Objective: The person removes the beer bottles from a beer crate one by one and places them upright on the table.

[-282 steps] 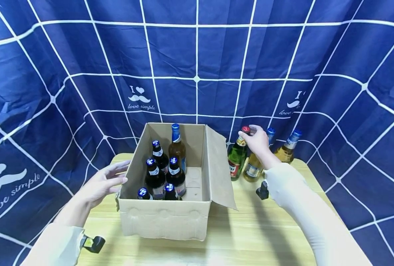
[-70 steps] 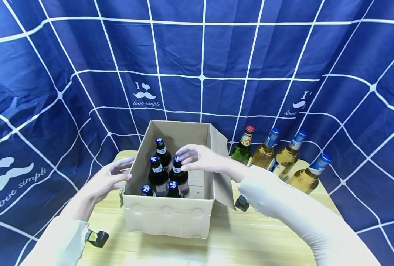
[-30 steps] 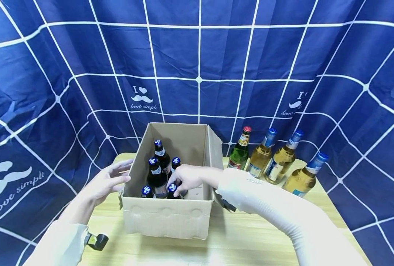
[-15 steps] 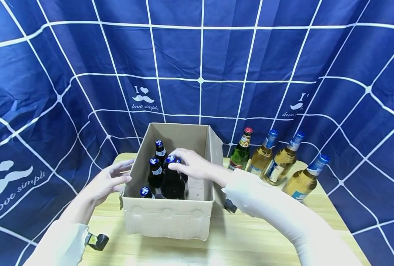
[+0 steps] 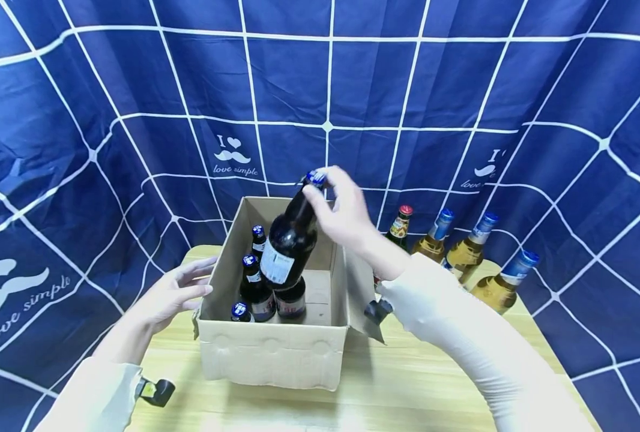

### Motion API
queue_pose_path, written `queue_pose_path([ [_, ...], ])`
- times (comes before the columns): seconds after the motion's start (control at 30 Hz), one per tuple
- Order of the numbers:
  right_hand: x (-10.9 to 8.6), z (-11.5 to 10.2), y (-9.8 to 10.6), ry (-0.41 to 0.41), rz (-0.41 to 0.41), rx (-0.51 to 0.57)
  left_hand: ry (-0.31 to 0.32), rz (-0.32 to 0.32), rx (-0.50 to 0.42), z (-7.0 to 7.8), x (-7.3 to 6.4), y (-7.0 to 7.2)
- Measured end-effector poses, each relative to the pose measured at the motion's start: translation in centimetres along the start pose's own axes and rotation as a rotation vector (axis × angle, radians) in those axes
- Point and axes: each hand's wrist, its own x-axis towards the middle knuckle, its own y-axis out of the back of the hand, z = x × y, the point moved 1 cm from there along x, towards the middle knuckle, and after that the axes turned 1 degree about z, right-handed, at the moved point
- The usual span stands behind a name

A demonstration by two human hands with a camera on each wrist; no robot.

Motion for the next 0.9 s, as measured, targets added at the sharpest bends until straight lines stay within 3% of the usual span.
queue_pose_path([
  [0.1,1.0,-1.0,2.1,0.059,0.128,0.028,-0.002,-0.001,0.004,0.1,0.0,0.0],
  [0.27,2.1,-2.4,6.0,0.106,0.269,0.010,-0.014,-0.002,-0.006,0.2,-0.1,-0.1],
  [0.43,2.4,-2.8,9.7,0.046,0.367,0.015,-0.021,0.001,-0.021,0.1,-0.2,-0.1],
  [0.53,1.8,-2.4,11.6,0.007,0.374,-0.004,-0.019,-0.001,-0.021,0.2,-0.3,-0.2],
  [0.67,0.4,-1.5,13.6,-0.018,0.339,-0.134,-0.034,-0.013,-0.019,0.3,-0.3,-0.2],
  [0.9,-3.7,1.8,15.8,-0.019,0.241,-0.331,-0.028,-0.009,-0.017,0.3,-0.3,-0.3],
])
